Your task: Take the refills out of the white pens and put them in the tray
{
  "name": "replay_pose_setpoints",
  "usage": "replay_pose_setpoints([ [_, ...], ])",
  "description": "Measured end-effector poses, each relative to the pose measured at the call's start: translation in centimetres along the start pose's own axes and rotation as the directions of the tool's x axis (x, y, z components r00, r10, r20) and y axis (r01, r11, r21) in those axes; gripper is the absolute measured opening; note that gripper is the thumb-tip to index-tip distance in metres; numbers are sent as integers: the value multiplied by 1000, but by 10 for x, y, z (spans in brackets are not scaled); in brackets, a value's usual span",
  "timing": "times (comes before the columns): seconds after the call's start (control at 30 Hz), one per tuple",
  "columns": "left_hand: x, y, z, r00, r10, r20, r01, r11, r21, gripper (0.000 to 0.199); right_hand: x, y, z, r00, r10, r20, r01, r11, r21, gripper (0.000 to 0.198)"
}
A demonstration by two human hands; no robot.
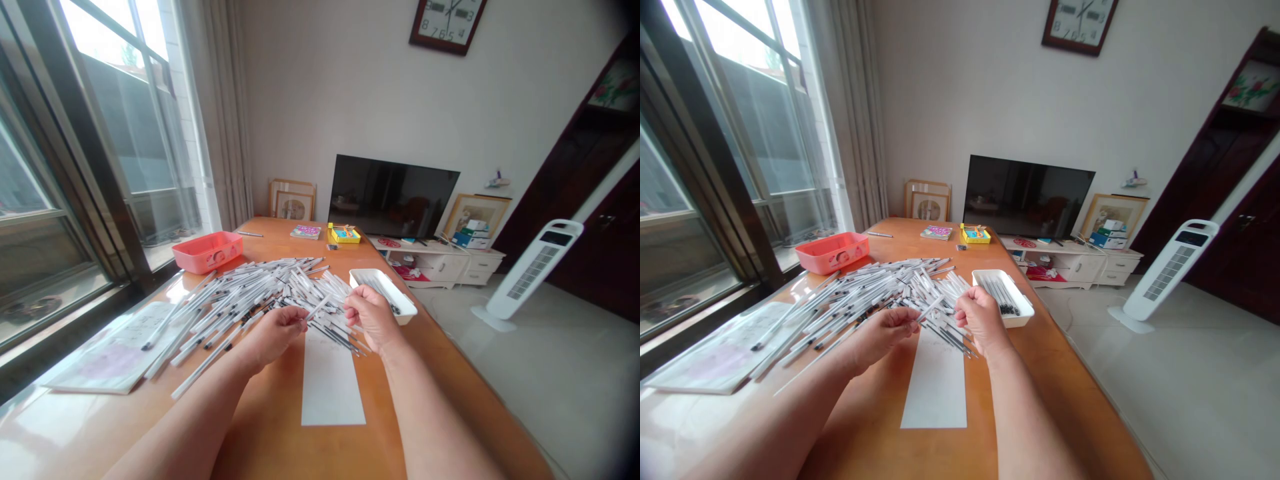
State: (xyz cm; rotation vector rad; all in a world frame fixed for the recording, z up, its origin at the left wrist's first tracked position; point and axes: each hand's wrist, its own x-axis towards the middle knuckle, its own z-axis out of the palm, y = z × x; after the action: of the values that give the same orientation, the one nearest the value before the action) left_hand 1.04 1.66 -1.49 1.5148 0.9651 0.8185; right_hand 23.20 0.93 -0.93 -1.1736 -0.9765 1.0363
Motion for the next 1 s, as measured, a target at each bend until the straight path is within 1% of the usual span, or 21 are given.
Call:
replay_pose_setpoints([
  [0.2, -1, 2, 2, 999, 24, 46, -24, 1000, 8, 34, -7, -8, 4, 997, 25, 68, -38, 981, 192, 18],
  [0.4, -2, 4, 1, 997, 42, 63, -43, 999, 9, 35, -6, -3, 11, 998, 42, 51, -57, 939, 339, 26],
  [0.77, -1, 0, 0, 996, 57, 69, -54, 997, -51, 34, -5, 3, 15, 993, 64, 98, -99, 910, 403, 29],
  [1.0, -1, 0, 0, 995, 62, 83, -55, 995, -87, 34, -6, 3, 17, 987, 96, 132, -142, 903, 405, 31],
])
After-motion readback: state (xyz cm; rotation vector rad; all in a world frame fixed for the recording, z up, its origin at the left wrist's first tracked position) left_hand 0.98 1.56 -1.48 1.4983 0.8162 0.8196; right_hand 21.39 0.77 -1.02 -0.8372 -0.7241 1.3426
